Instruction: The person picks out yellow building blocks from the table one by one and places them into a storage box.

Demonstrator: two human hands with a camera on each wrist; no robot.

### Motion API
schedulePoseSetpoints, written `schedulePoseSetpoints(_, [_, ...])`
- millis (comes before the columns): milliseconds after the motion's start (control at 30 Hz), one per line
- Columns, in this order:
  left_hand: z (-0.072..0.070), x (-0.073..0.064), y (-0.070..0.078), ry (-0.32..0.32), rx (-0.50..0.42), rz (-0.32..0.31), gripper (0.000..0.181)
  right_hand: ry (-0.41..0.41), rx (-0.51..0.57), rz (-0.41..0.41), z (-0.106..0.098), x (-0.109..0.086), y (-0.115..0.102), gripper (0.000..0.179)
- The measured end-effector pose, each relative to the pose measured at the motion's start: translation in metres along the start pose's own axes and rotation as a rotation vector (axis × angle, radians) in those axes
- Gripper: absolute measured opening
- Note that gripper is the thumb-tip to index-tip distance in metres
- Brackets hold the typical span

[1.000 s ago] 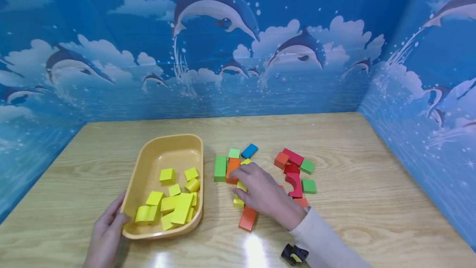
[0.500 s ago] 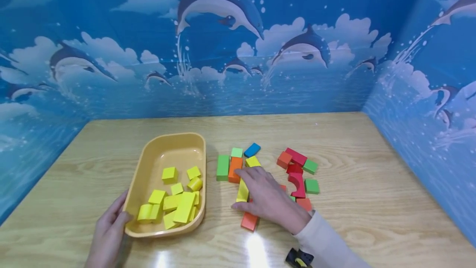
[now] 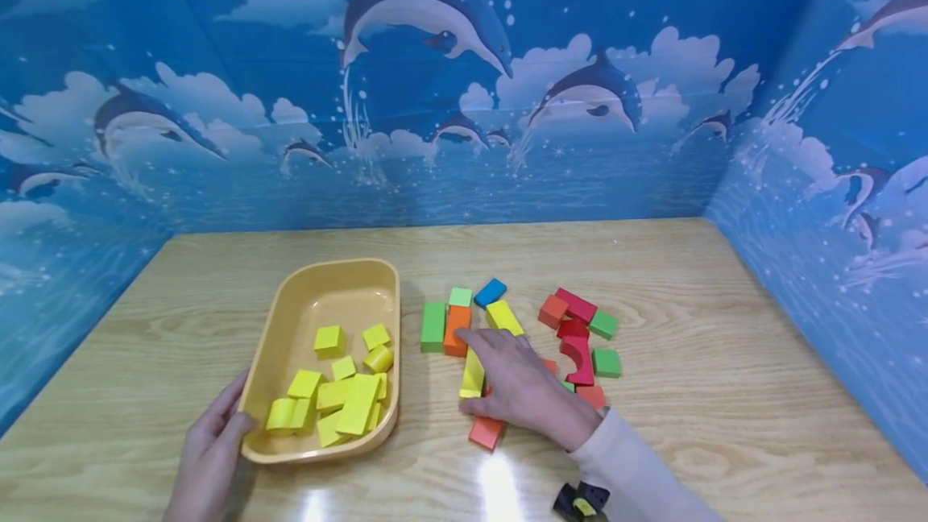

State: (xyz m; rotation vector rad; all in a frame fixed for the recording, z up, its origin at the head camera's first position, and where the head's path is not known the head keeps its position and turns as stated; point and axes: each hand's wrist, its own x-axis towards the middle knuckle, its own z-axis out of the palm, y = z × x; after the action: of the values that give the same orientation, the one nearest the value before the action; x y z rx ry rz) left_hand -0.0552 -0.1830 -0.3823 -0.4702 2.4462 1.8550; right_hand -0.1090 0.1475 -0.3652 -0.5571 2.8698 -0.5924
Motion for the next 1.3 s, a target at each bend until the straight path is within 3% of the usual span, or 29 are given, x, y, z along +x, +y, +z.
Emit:
schedulePoseSetpoints(167, [-0.004, -0.001, -0.001, 0.011, 0.052, -0.039, 0.068, 0.019, 0.028, -0.023, -0.014, 0.005, -0.009, 0.086])
schedulePoseSetpoints(333, [-0.006, -0.002, -0.005, 0.03, 0.056, -0.039, 0.067, 0.096, 0.084, -0.075, -0.032, 0.015, -0.028, 0.087])
schedulePoseSetpoints(533, [-0.004, -0.002, -0.007, 0.03, 0.04, -0.027, 0.067, 0.094, 0.175, -0.166, -0.031, 0.037, -0.06, 0.087])
schedulePoseSetpoints(733, [0.0, -0.002, -0.006, 0.017, -0.011, -0.023, 0.067, 0.065, 0.081, -0.305, -0.02, 0.084, -0.086, 0.081])
schedulePoseSetpoints(833, [0.002, -0.001, -0.004, 0.006, -0.014, -0.025, 0.067, 0.056, 0.051, -0.325, -0.01, 0.1, -0.092, 0.082])
schedulePoseSetpoints(1033, [0.002, 0.0, 0.0, -0.008, -0.002, 0.028, 0.065, 0.013, -0.025, -0.271, 0.009, 0.11, -0.097, 0.081])
schedulePoseSetpoints(1300, [-0.001, 0.001, 0.002, -0.027, 0.03, 0.018, 0.065, 0.009, -0.245, -0.25, 0.019, 0.107, -0.099, 0.077])
